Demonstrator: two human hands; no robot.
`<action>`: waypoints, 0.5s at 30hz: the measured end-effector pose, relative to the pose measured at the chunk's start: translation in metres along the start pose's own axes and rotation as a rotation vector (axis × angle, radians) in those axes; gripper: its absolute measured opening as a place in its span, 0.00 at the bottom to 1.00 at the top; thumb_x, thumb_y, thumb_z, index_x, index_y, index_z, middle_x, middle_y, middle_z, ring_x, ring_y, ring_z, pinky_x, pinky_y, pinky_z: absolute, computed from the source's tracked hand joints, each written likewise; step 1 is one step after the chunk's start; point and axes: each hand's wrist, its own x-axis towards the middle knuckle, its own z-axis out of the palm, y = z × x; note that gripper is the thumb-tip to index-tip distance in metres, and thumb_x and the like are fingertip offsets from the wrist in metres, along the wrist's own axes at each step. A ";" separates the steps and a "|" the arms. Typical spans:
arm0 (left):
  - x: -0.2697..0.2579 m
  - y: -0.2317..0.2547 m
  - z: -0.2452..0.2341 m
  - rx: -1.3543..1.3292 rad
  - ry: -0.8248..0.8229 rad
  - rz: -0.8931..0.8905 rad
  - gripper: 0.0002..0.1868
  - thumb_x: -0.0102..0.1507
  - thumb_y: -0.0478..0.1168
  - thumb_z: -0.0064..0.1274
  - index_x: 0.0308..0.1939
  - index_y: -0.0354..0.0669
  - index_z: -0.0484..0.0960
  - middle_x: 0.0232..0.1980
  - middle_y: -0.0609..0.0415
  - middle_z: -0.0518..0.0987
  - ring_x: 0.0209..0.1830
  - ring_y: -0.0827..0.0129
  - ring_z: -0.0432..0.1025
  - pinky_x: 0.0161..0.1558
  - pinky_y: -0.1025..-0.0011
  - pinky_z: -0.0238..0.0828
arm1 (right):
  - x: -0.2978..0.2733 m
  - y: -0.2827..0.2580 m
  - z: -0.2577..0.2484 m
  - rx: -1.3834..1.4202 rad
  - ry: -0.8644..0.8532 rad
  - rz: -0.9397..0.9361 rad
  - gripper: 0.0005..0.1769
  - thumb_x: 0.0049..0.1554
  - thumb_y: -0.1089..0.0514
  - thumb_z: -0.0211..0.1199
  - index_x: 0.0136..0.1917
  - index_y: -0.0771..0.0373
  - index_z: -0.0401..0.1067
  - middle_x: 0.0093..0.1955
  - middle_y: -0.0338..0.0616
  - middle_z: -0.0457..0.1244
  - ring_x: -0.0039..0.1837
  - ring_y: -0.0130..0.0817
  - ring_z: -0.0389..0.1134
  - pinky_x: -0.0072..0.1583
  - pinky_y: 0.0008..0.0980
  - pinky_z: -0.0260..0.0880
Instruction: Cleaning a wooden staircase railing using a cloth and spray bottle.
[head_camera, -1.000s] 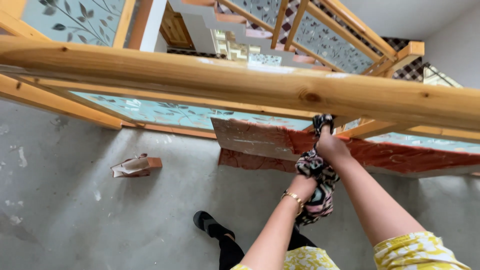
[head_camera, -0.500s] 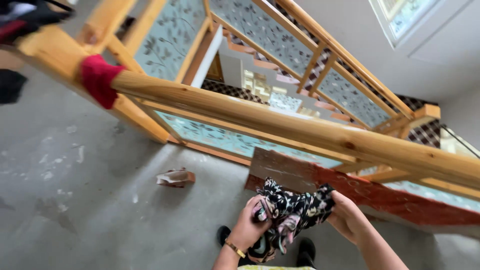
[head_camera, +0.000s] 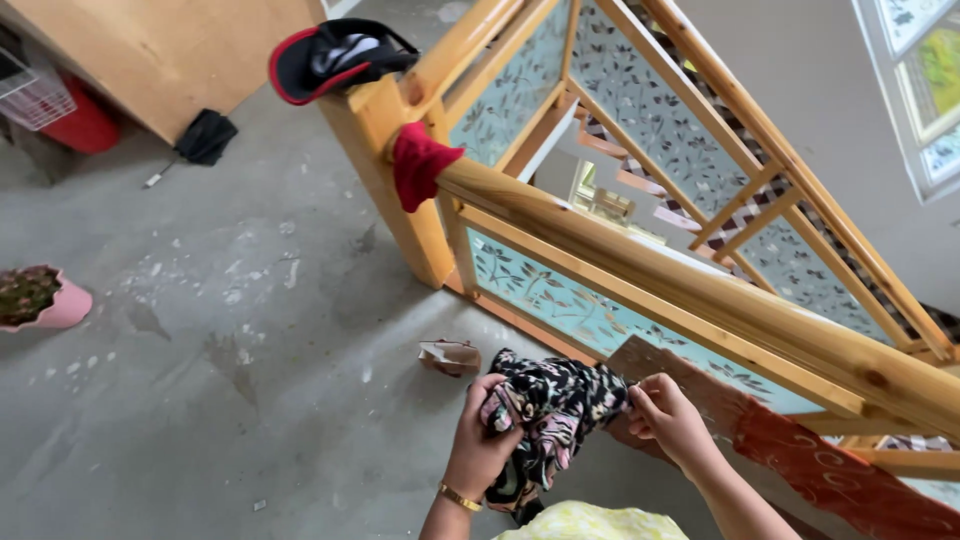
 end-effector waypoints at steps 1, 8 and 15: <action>-0.001 0.001 -0.010 -0.001 0.011 0.002 0.31 0.55 0.22 0.58 0.61 0.39 0.70 0.50 0.55 0.76 0.52 0.73 0.71 0.56 0.73 0.70 | 0.006 0.000 0.004 -0.007 -0.008 -0.005 0.11 0.62 0.51 0.58 0.50 0.61 0.68 0.39 0.44 0.67 0.38 0.31 0.69 0.44 0.35 0.73; -0.003 0.012 -0.068 0.018 0.262 -0.083 0.29 0.53 0.26 0.58 0.58 0.42 0.73 0.50 0.55 0.80 0.51 0.70 0.74 0.55 0.72 0.71 | 0.034 -0.026 0.015 -0.311 0.051 -0.358 0.13 0.63 0.49 0.58 0.50 0.62 0.70 0.36 0.41 0.64 0.38 0.26 0.62 0.42 0.31 0.65; 0.005 0.013 -0.107 0.056 0.434 -0.057 0.28 0.51 0.27 0.58 0.56 0.42 0.73 0.49 0.55 0.79 0.51 0.69 0.73 0.55 0.71 0.70 | 0.058 -0.066 0.034 -0.274 -0.047 -0.265 0.15 0.66 0.49 0.58 0.57 0.62 0.70 0.37 0.51 0.62 0.39 0.35 0.60 0.42 0.37 0.62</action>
